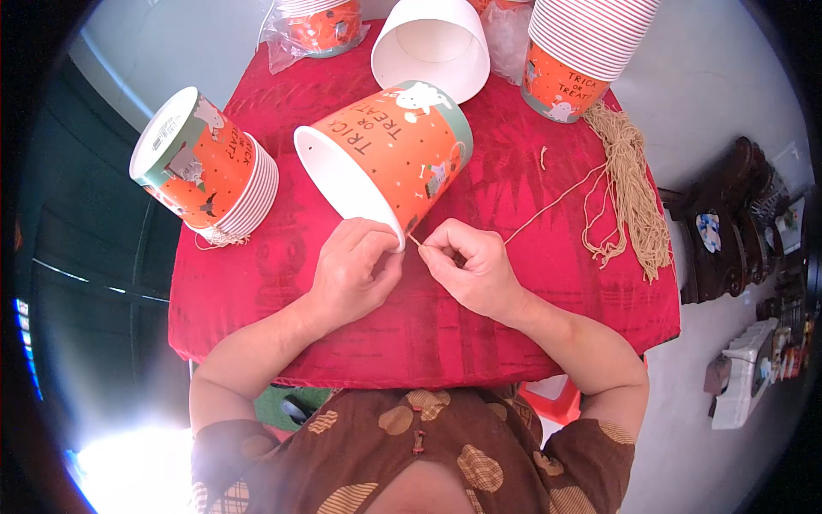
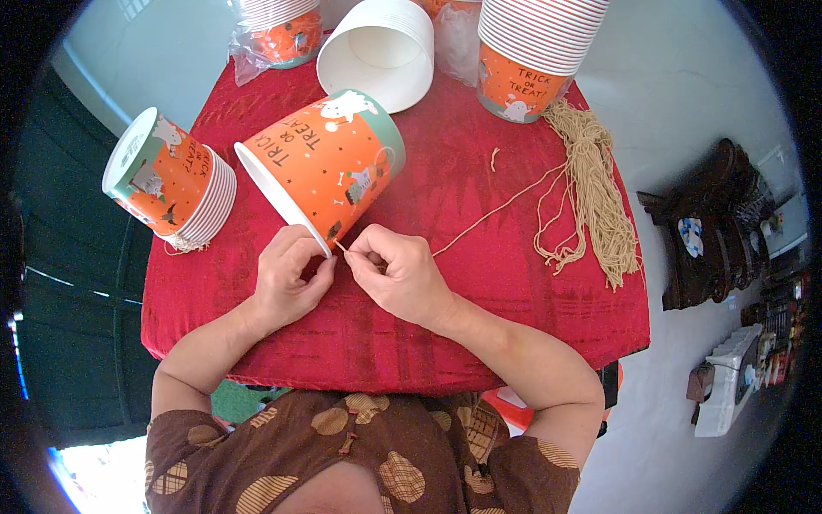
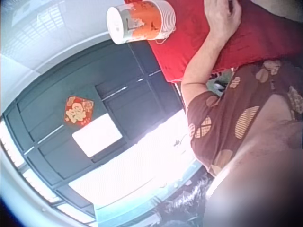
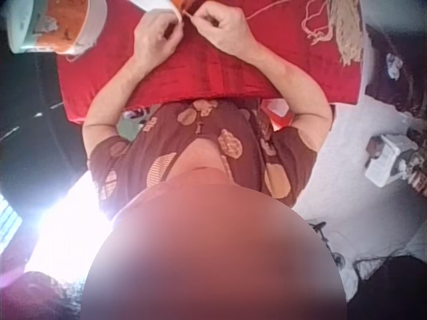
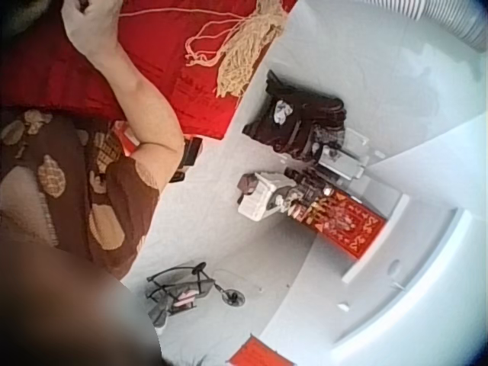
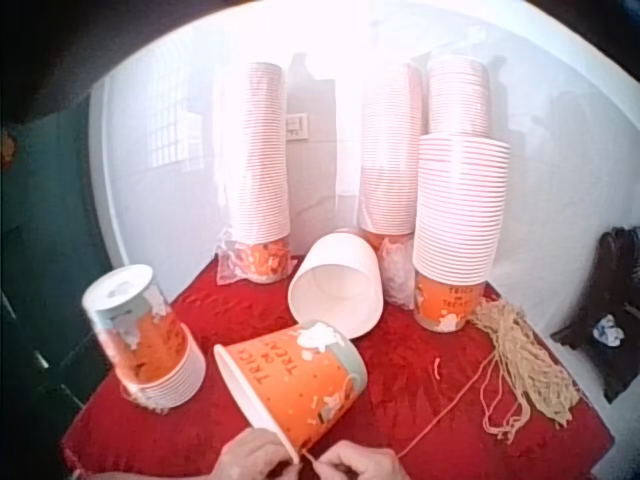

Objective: The person is tying thin strings to the rim of paper Halloween buckets to create handles.

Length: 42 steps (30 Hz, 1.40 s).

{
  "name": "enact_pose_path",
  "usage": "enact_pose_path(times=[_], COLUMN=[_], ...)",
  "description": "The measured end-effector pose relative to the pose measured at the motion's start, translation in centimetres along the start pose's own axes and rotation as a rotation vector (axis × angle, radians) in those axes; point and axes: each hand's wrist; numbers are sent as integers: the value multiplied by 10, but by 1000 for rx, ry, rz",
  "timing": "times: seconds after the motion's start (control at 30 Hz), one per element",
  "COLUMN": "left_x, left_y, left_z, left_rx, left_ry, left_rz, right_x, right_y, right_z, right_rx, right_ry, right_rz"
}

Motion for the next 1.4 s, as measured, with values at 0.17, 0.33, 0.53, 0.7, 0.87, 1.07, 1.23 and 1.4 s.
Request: enact_pose_path(times=[0.17,0.33,0.53,0.7,0.87,1.07,1.23,1.4], left_x=[0,4,-5,-8,-11,-12,-10,-9], left_y=[2,-2,-6,0,3,6,8,3], left_z=[-1,4,7,2,-3,-1,-4,0], left_rx=[-2,133,84,-61,-10,19,49,134], left_ry=[32,-129,-235,32,72,84,53,-23], left_rz=[7,-98,-235,-214,-191,-134,-102,-94], right_x=[0,-2,-2,-2,-2,-3,-2,-2], right_y=[-1,1,-1,-1,-4,-5,0,3], right_z=[3,3,1,1,2,-3,-2,11], right_rx=[26,74,156,152,212,442,577,499], right_ry=[-9,-82,-72,-96,-142,-169,-167,-168], right_rz=[1,50,22,57,83,81,140,175])
Point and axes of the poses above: each hand's wrist, its own x-axis away from the middle knuckle, its own y-axis out of the palm, z = x × y, and after that the axes turned 9 degrees about x, right-handed
